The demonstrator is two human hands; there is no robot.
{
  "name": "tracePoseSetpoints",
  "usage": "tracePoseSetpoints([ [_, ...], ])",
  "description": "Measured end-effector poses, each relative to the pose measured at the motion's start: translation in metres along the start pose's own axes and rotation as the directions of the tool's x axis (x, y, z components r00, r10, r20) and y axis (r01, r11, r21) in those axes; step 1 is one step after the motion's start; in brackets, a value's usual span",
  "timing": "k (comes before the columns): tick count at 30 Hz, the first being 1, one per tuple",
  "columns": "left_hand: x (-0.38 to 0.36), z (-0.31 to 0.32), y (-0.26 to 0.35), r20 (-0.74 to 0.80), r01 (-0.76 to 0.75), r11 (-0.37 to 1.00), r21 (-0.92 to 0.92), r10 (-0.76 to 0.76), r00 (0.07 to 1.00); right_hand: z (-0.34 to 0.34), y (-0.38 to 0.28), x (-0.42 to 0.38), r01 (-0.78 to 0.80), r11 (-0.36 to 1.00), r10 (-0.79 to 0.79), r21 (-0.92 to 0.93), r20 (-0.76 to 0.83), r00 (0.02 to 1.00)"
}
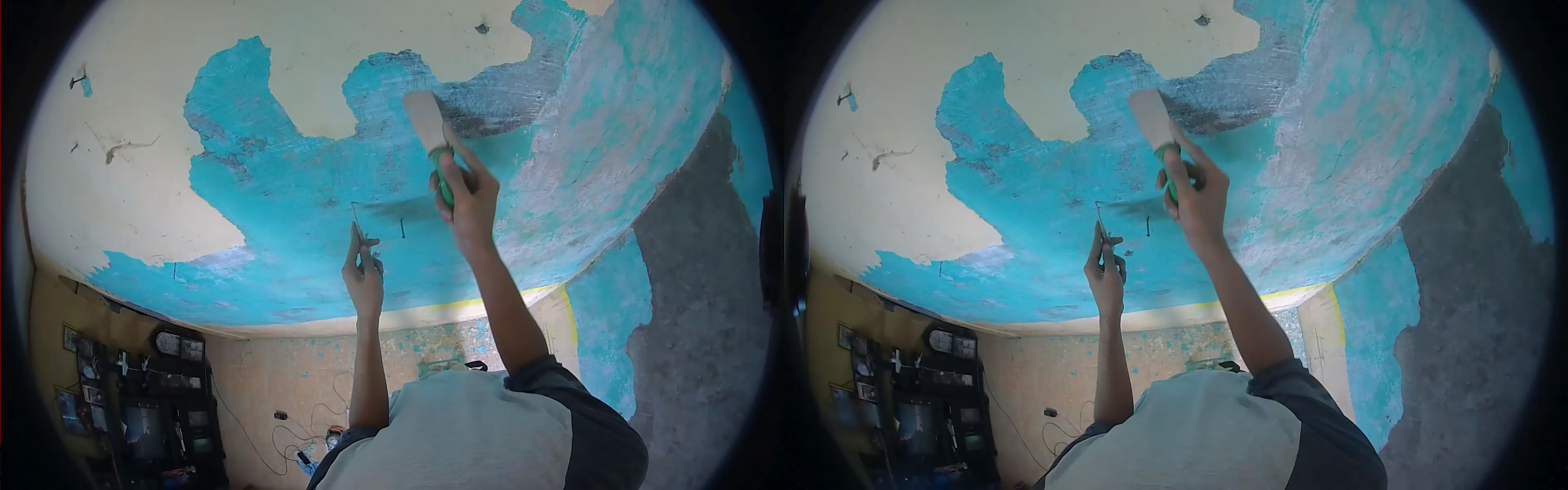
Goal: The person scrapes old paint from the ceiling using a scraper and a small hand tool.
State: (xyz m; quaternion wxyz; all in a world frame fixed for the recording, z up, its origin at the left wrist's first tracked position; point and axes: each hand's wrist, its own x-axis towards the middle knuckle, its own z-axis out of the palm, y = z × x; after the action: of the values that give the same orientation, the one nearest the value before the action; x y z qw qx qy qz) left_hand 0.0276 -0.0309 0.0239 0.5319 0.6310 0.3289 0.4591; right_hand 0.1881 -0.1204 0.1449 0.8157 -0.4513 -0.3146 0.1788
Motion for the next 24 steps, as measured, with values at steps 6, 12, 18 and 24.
tracePoseSetpoints([
  [6, 0.001, 0.000, 0.002, 0.002, -0.013, 0.999, 0.031, 0.013, 1.000, 0.002, -0.018, 0.012, 0.005, 0.998, -0.008, 0.062, 0.037, 0.999],
  [12, -0.001, 0.002, 0.006, -0.003, -0.003, 1.000, 0.005, 0.003, 1.000, 0.010, -0.027, 0.017, -0.010, 0.998, 0.008, 0.060, 0.027, 1.000],
  [18, -0.003, 0.003, 0.003, -0.014, 0.007, 1.000, 0.009, -0.007, 1.000, 0.002, -0.006, 0.009, 0.015, 0.998, -0.018, 0.061, 0.038, 0.999],
  [24, -0.003, 0.003, 0.004, -0.011, 0.013, 1.000, -0.002, -0.013, 1.000, 0.010, -0.027, 0.019, 0.018, 0.996, -0.021, 0.093, 0.034, 0.999],
])
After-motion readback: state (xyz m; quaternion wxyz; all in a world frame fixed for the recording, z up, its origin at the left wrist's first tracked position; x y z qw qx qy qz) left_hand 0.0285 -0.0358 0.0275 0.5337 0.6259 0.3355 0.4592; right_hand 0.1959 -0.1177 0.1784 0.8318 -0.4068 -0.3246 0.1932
